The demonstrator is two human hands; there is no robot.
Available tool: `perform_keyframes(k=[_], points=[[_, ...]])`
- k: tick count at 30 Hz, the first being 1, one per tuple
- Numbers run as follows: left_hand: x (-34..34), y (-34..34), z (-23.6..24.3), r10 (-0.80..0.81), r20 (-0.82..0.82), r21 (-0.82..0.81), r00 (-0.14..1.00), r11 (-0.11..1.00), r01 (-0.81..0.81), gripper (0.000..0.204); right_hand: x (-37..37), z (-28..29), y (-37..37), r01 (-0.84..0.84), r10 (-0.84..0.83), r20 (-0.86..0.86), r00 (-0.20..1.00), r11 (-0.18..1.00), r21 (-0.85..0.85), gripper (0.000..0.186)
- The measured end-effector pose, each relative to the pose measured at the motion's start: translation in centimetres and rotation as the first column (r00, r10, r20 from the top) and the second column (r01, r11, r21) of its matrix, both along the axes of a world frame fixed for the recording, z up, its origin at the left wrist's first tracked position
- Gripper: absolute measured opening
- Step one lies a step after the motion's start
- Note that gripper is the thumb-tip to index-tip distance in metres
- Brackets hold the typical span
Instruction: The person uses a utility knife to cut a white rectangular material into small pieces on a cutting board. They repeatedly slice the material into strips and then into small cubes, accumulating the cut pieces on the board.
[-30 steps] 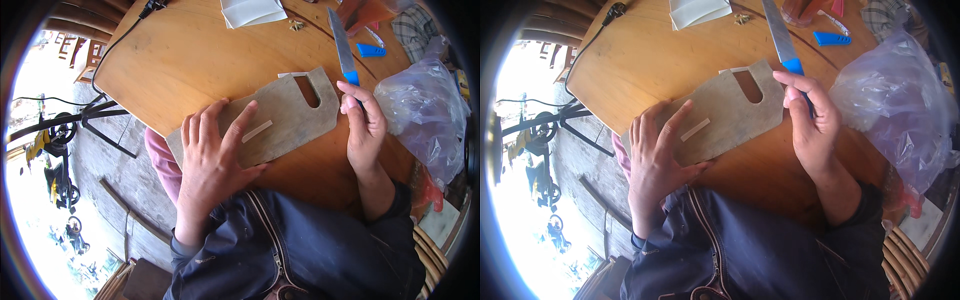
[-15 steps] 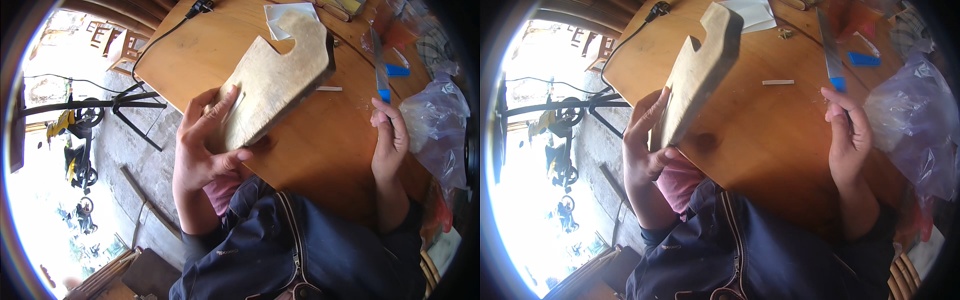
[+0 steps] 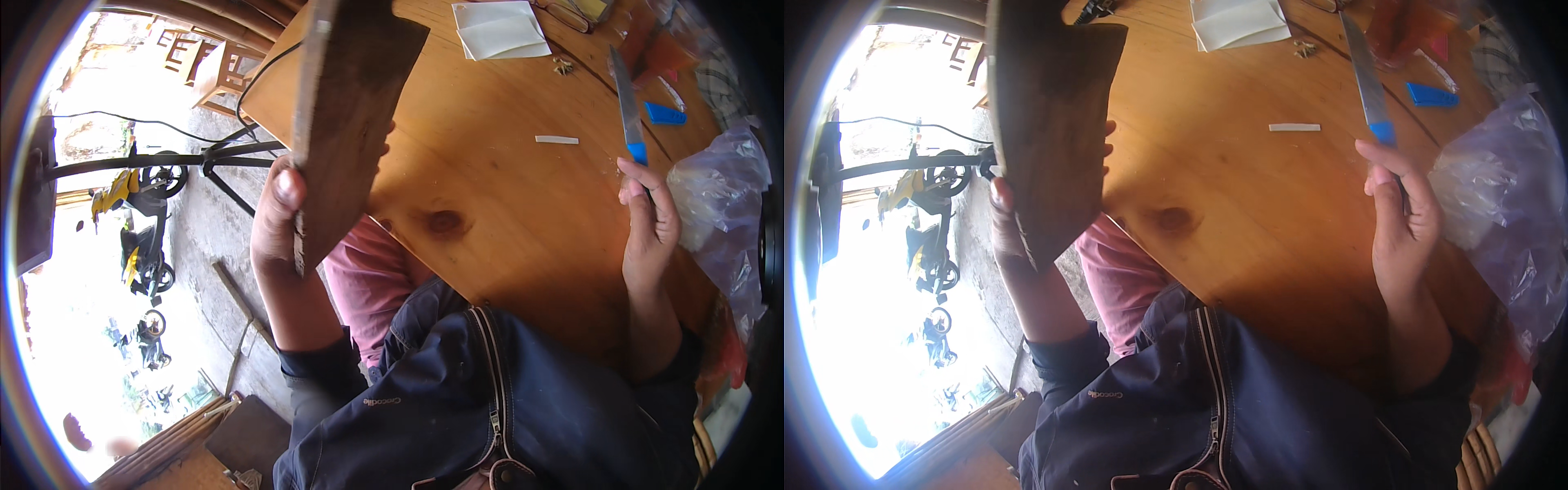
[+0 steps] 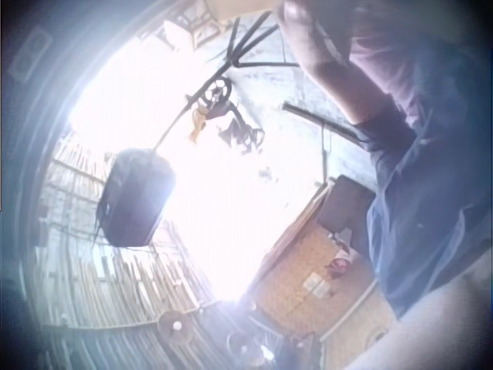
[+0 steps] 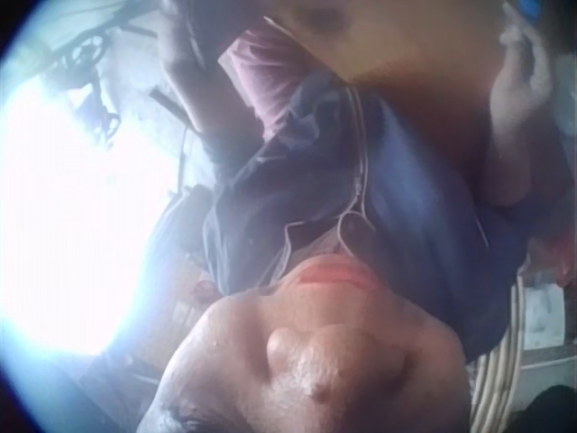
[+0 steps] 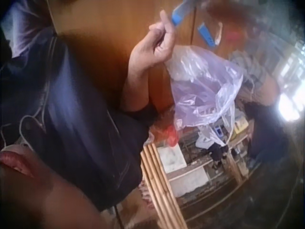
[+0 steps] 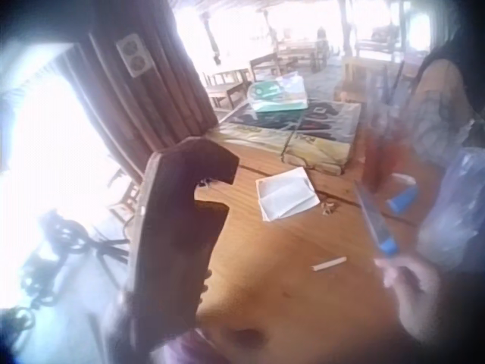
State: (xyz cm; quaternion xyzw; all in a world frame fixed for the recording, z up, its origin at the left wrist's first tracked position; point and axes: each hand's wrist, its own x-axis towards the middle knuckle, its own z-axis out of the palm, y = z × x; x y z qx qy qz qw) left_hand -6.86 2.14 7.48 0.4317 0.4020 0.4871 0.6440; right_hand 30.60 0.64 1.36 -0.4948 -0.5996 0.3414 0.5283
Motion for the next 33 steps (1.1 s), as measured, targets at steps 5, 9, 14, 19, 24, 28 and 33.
perform_keyframes(k=[5,9,14,19,24,28,33], points=[[-0.1,0.4,-0.3,-0.076,0.1,-0.028,0.992,0.996,0.079,0.116,0.0,-0.1,0.1,-0.002,0.002,0.026,1.0,1.0,0.0,0.026],[0.1,0.5,-0.7,-0.136,0.215,-0.067,0.967,0.986,0.154,0.115,-0.1,0.1,0.0,0.003,-0.002,0.008,1.0,1.0,-0.028,0.027],[1.2,-0.1,-0.1,-0.085,0.097,-0.076,0.992,0.993,0.092,0.107,-0.3,0.2,0.2,-0.013,0.014,0.006,1.0,1.0,-0.022,0.028],[3.4,-1.0,1.1,0.082,-0.352,0.157,0.932,0.987,-0.028,0.086,-0.1,0.0,0.3,-0.022,0.022,0.015,1.0,1.0,-0.021,0.029],[6.1,-2.2,0.8,0.384,-0.862,0.453,0.33,0.876,0.166,0.089,0.0,0.3,0.4,-0.008,0.009,0.003,1.0,0.999,-0.053,0.029],[7.9,-2.9,-1.0,0.548,-0.824,0.566,0.144,0.79,0.234,0.088,0.0,0.0,0.6,0.009,-0.009,-0.013,1.0,1.0,-0.017,0.027],[8.1,-1.9,-3.3,0.67,-0.735,0.67,0.103,0.694,0.264,0.087,0.1,-0.2,0.6,0.032,-0.033,-0.017,0.999,0.999,-0.017,0.027]])
